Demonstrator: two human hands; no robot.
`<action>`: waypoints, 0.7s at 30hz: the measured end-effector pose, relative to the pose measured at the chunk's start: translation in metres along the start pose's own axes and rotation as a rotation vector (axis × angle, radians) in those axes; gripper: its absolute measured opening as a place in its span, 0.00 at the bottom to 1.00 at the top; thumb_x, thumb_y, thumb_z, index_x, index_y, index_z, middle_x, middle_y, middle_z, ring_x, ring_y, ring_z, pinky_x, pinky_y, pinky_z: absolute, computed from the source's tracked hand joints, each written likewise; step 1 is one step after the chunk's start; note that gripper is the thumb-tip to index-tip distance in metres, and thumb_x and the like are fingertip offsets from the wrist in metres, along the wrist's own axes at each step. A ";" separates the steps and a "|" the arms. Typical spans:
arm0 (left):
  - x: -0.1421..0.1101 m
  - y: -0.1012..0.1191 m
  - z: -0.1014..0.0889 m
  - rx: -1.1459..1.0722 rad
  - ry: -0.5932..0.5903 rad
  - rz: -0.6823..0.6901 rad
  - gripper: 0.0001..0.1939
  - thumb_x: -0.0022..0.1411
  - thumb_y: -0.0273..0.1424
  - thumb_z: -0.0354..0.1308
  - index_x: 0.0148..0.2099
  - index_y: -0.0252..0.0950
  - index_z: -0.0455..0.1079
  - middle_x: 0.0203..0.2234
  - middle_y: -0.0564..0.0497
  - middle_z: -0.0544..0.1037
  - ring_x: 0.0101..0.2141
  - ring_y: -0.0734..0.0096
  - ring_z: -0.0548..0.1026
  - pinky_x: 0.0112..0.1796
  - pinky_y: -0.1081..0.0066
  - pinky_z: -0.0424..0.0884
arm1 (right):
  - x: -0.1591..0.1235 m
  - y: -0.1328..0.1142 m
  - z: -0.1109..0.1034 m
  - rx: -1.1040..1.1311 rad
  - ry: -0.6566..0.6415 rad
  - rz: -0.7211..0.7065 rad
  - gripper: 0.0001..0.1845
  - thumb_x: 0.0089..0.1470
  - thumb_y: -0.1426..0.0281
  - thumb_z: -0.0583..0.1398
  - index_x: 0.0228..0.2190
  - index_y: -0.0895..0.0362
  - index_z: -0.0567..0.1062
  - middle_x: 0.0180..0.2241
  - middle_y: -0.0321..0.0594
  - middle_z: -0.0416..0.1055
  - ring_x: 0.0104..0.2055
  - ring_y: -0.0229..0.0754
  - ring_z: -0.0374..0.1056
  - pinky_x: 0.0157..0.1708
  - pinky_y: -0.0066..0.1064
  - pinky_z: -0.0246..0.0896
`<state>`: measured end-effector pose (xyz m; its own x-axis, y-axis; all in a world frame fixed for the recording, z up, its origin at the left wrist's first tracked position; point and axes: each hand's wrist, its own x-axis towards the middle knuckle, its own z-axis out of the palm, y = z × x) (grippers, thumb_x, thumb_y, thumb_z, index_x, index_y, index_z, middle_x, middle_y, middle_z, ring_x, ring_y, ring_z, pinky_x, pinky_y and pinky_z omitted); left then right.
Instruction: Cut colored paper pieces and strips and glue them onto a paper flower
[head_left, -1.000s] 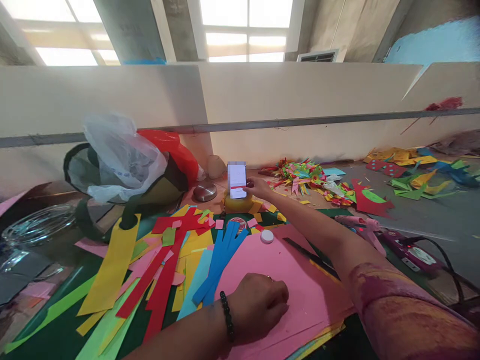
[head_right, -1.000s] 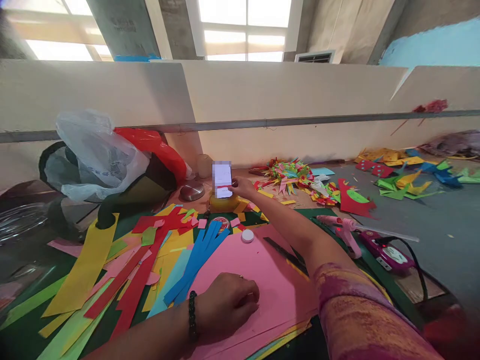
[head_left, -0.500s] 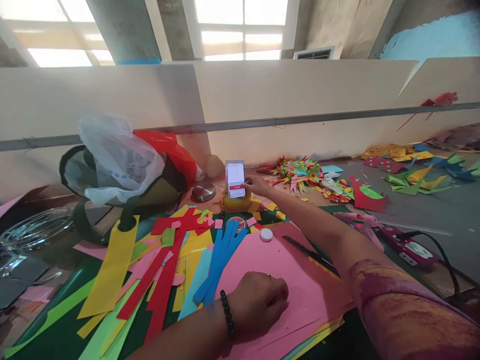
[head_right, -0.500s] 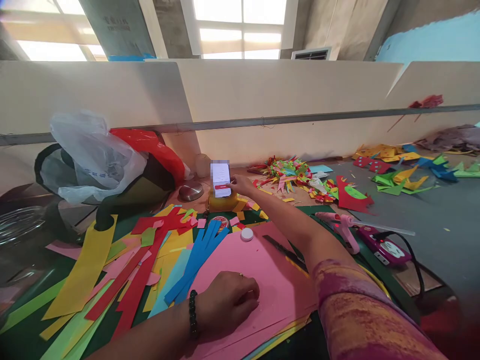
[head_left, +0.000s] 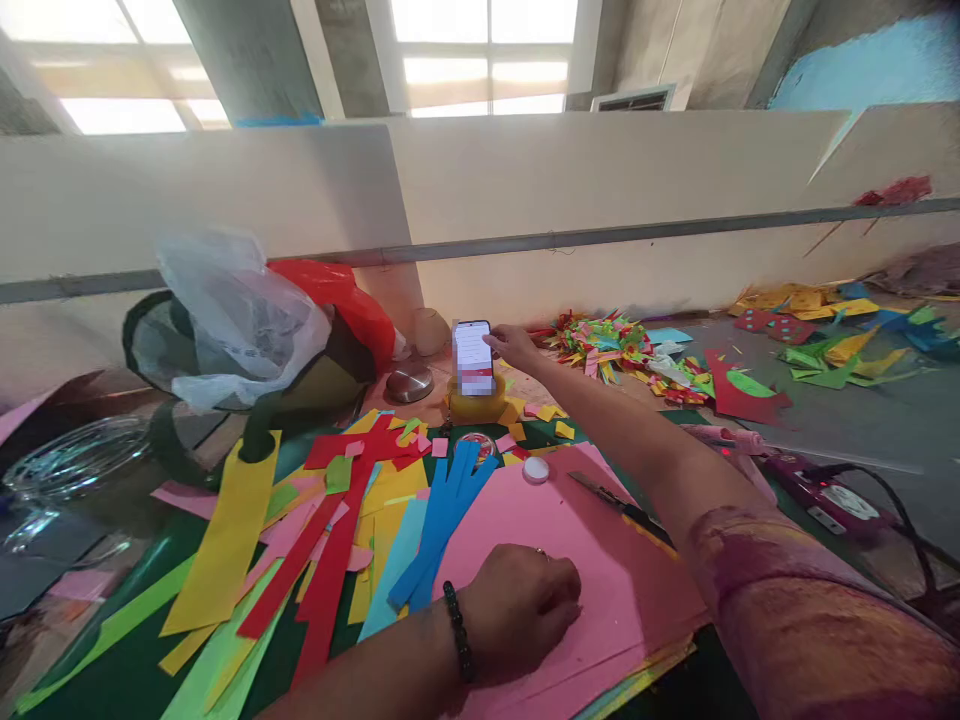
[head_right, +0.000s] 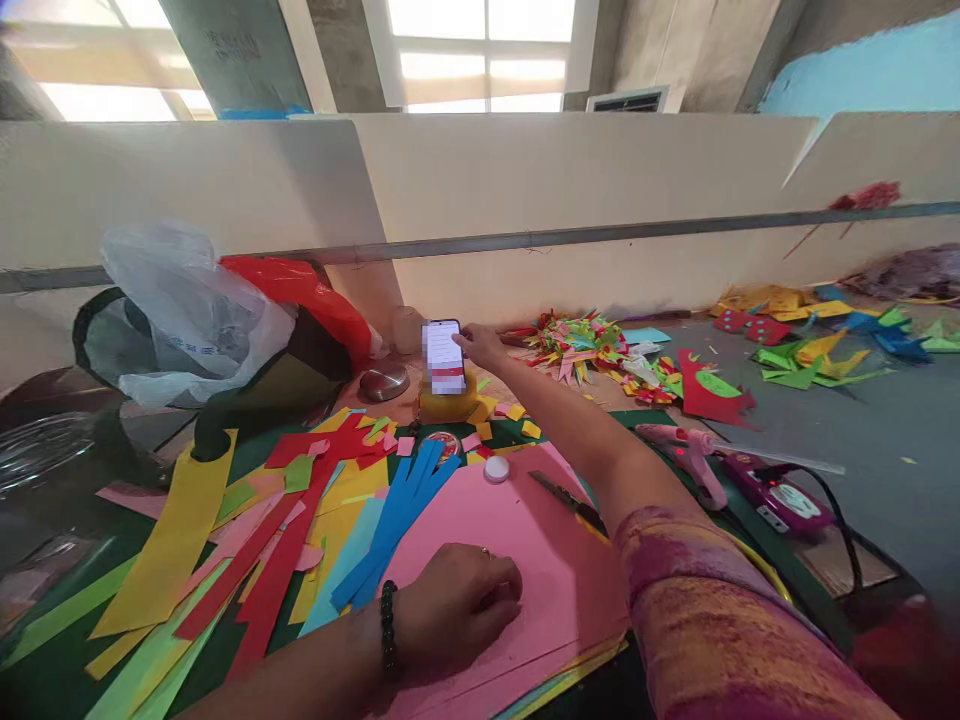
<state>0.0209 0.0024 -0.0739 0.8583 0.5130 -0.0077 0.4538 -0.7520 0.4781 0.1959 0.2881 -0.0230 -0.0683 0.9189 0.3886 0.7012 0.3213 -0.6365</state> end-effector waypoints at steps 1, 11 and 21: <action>0.000 0.000 0.000 0.003 -0.002 0.000 0.03 0.61 0.30 0.54 0.35 0.41 0.69 0.29 0.56 0.80 0.29 0.72 0.74 0.31 0.74 0.61 | 0.000 -0.001 0.000 -0.005 0.005 0.005 0.17 0.64 0.61 0.55 0.40 0.60 0.77 0.35 0.43 0.80 0.35 0.40 0.74 0.36 0.27 0.66; 0.002 -0.003 0.002 0.012 0.024 0.009 0.02 0.61 0.30 0.55 0.36 0.41 0.69 0.28 0.57 0.79 0.28 0.72 0.73 0.30 0.73 0.61 | 0.002 -0.001 0.003 -0.060 0.044 0.027 0.21 0.62 0.56 0.56 0.38 0.61 0.77 0.33 0.45 0.79 0.35 0.42 0.73 0.35 0.28 0.63; 0.001 -0.001 0.000 0.013 0.012 0.006 0.04 0.62 0.30 0.54 0.37 0.41 0.70 0.29 0.56 0.80 0.30 0.72 0.75 0.31 0.74 0.62 | -0.002 -0.009 0.000 -0.107 0.057 0.032 0.18 0.60 0.57 0.58 0.34 0.60 0.78 0.33 0.45 0.79 0.36 0.44 0.73 0.34 0.28 0.61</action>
<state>0.0210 0.0035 -0.0740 0.8581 0.5135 0.0052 0.4521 -0.7603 0.4665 0.1896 0.2835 -0.0180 -0.0061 0.9127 0.4085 0.7745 0.2627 -0.5754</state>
